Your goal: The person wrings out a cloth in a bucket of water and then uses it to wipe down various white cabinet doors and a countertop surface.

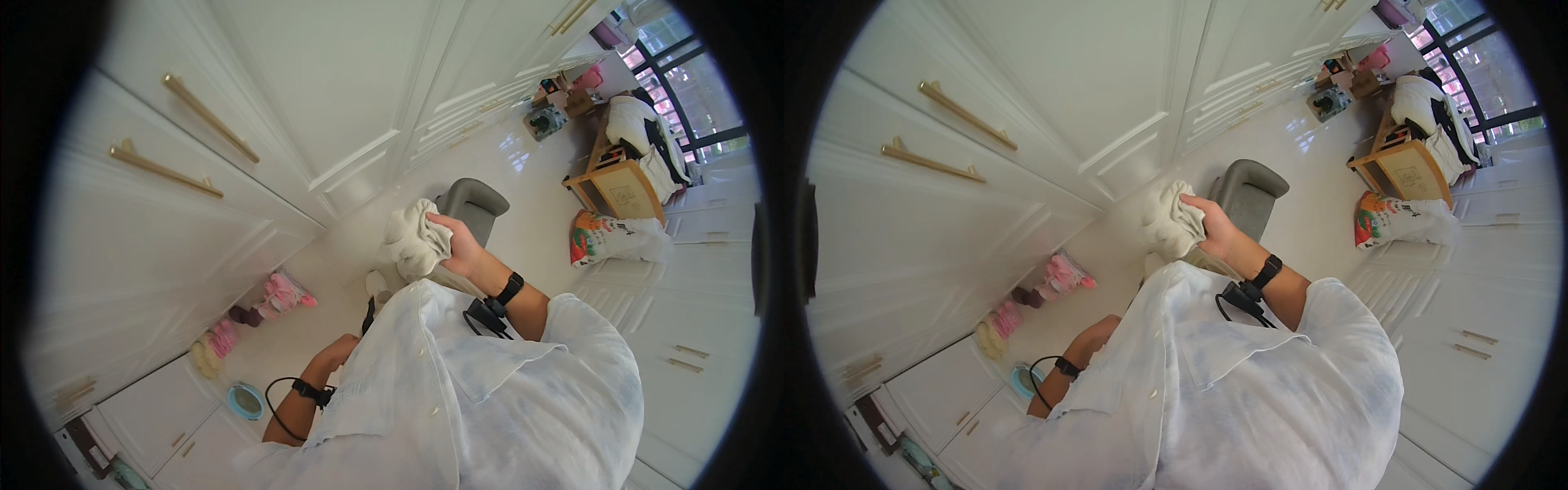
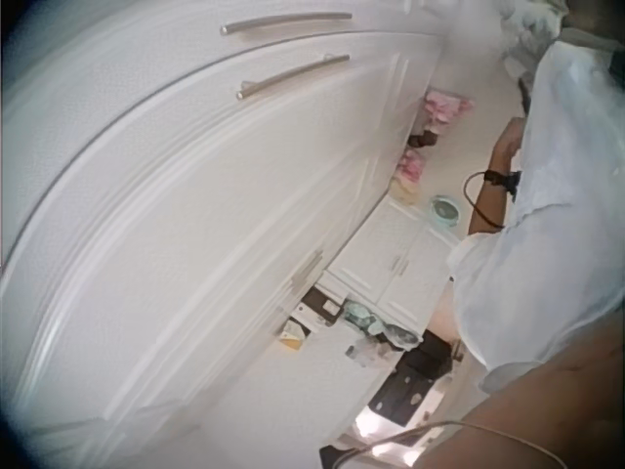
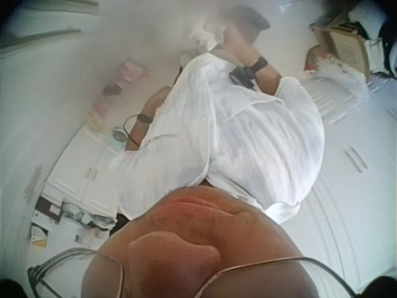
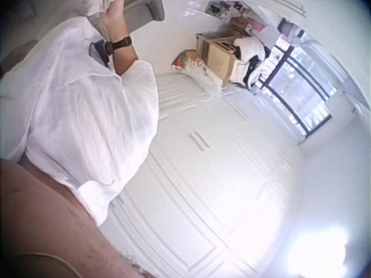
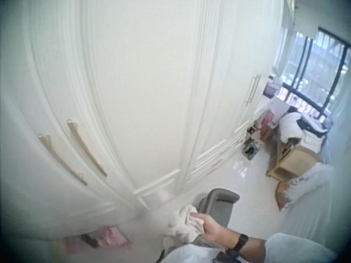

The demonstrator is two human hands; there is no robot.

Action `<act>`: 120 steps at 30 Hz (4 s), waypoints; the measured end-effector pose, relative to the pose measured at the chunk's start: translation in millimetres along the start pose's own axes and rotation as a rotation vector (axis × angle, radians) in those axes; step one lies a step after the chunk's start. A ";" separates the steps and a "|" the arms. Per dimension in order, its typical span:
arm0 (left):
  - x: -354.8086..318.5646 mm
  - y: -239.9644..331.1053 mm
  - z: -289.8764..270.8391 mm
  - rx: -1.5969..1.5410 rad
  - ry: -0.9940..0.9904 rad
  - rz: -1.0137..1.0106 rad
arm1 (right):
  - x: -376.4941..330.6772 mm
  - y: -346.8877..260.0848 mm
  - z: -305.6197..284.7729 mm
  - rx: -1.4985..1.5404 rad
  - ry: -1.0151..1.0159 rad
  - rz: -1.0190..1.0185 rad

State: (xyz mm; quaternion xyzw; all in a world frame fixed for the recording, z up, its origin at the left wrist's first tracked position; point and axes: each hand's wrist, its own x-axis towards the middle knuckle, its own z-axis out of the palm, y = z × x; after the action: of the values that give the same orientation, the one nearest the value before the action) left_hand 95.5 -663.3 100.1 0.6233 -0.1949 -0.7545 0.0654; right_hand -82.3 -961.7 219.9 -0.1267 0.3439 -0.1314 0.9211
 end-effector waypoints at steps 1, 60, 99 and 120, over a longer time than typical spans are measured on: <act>1.8 -1.5 0.2 0.005 0.006 -0.006 | 3.3 1.6 0.4 -0.012 -0.008 -0.007; -182.3 303.6 -181.3 0.530 2.664 1.241 | -14.1 -262.6 453.3 -1.067 0.498 -3.089; -190.2 289.8 -188.7 0.478 2.708 1.126 | 32.6 -237.3 368.1 -1.776 0.197 -2.681; -163.4 308.8 -162.4 0.357 2.536 1.053 | -127.3 -303.0 609.8 -1.540 0.415 -2.914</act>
State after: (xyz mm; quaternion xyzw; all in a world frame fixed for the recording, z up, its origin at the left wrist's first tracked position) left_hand 242.9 -924.6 341.8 0.7300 -0.3058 0.4703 0.3905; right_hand 184.6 -1115.4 840.4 0.6979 -0.0336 0.6499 0.2992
